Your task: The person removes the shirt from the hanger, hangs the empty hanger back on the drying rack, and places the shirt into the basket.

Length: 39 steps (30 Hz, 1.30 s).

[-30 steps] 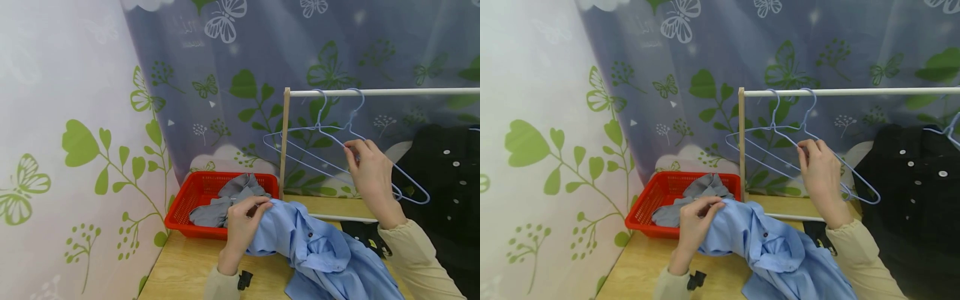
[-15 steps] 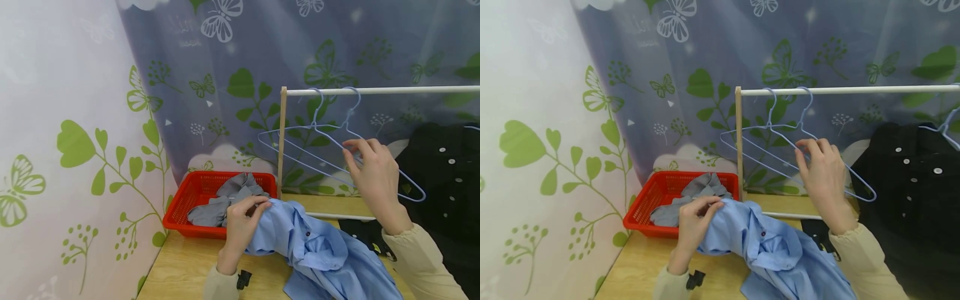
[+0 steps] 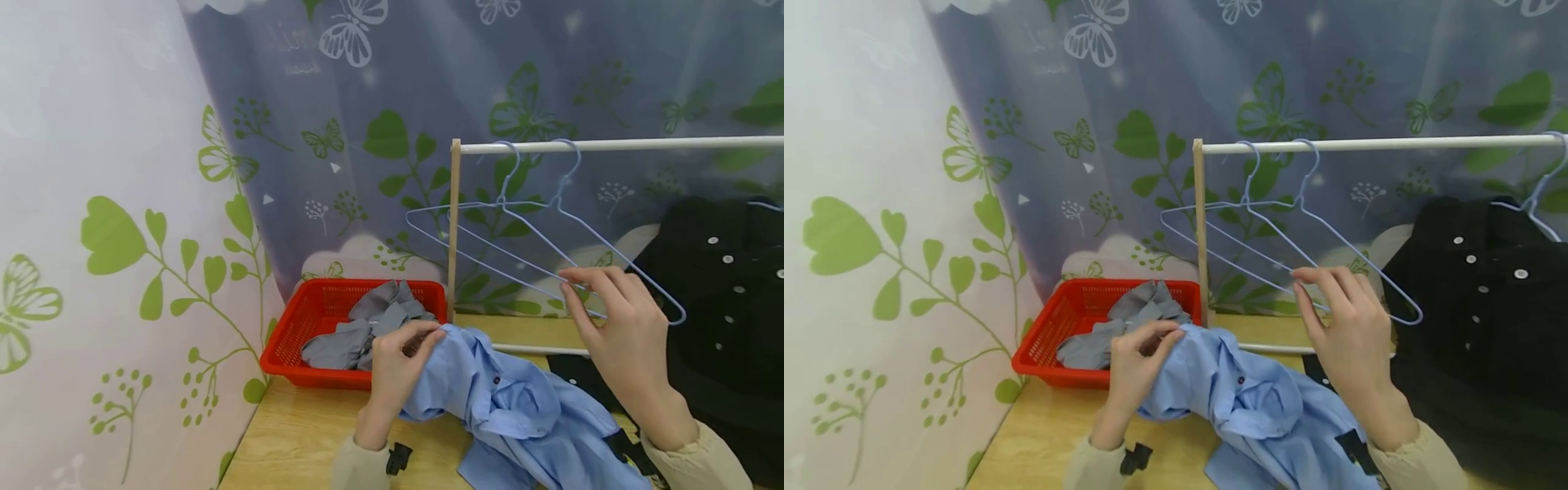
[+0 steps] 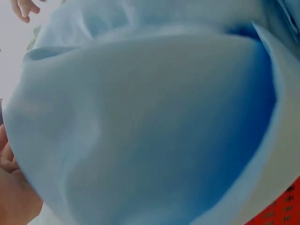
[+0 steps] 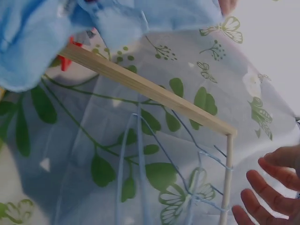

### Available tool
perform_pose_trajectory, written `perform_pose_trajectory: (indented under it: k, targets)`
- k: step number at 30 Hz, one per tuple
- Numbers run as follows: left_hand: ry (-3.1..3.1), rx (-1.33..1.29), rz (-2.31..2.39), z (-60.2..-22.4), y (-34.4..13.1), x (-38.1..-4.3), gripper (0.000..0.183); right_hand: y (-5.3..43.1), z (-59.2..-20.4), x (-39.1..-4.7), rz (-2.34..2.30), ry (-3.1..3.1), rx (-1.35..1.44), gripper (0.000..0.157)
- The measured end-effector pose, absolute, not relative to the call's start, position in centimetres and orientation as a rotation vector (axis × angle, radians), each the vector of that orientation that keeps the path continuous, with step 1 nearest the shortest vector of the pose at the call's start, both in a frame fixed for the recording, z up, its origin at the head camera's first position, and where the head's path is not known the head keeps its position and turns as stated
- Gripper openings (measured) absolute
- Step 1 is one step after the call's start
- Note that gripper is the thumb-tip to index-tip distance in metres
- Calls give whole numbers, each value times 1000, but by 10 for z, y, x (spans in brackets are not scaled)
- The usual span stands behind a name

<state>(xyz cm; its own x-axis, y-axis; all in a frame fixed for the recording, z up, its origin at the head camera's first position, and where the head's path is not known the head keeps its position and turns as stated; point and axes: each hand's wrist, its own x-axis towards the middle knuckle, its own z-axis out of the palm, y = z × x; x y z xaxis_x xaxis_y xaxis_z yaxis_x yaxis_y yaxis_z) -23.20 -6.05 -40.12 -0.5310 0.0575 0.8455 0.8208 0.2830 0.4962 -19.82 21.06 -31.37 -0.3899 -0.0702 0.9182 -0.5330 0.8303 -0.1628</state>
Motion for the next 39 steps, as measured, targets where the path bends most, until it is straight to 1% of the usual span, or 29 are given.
perform_pose_trajectory:
  k: [2, 4, 6, 9, 10, 11, 17, 23, 26, 28, 30, 33, 35, 37, 39]
  targets:
    - [-1819, -818, -1350, -400, -54, -229, 5, 212, -322, -196, 536, -1944, 480, 26]
    - [-1855, -835, -1398, -401, -45, -225, 5, 214, -332, -195, 545, -1967, 508, 20]
    - [-1925, -845, -1435, -402, -34, -220, 8, 216, -343, -193, 529, -2027, 534, 19]
    - [-2073, -873, -1447, -408, -18, -214, 11, 221, -360, -190, 495, -2136, 547, 21]
    - [-2126, -891, -1426, -411, -12, -212, 12, 222, -367, -190, 483, -2175, 548, 24]
    - [-2179, -913, -1398, -414, -6, -211, 12, 224, -373, -189, 471, -2213, 549, 28]
    - [-2548, -1066, -1070, -437, 14, -211, 15, 239, -416, -189, 353, -2566, 637, 33]
    - [-2922, -1233, -713, -454, 18, -211, 32, 252, -452, -189, 435, -2901, 770, 42]
    - [-2961, -1314, -652, -456, 15, -210, 38, 259, -457, -184, 541, -2992, 797, 52]
    - [-2912, -1304, -673, -456, 9, -209, 37, 267, -457, -180, 584, -2996, 801, 58]
    - [-2830, -1226, -718, -454, 2, -208, 34, 275, -458, -174, 599, -2946, 808, 66]
    - [-2732, -1048, -757, -450, -7, -207, 39, 286, -461, -169, 557, -2818, 883, 87]
    - [-2729, -963, -752, -449, -11, -208, 52, 291, -465, -167, 517, -2779, 929, 103]
    - [-2797, -921, -701, -449, -12, -208, 72, 293, -469, -168, 488, -2799, 951, 117]
    - [-2908, -915, -636, -452, -10, -210, 92, 291, -473, -171, 492, -2850, 950, 124]
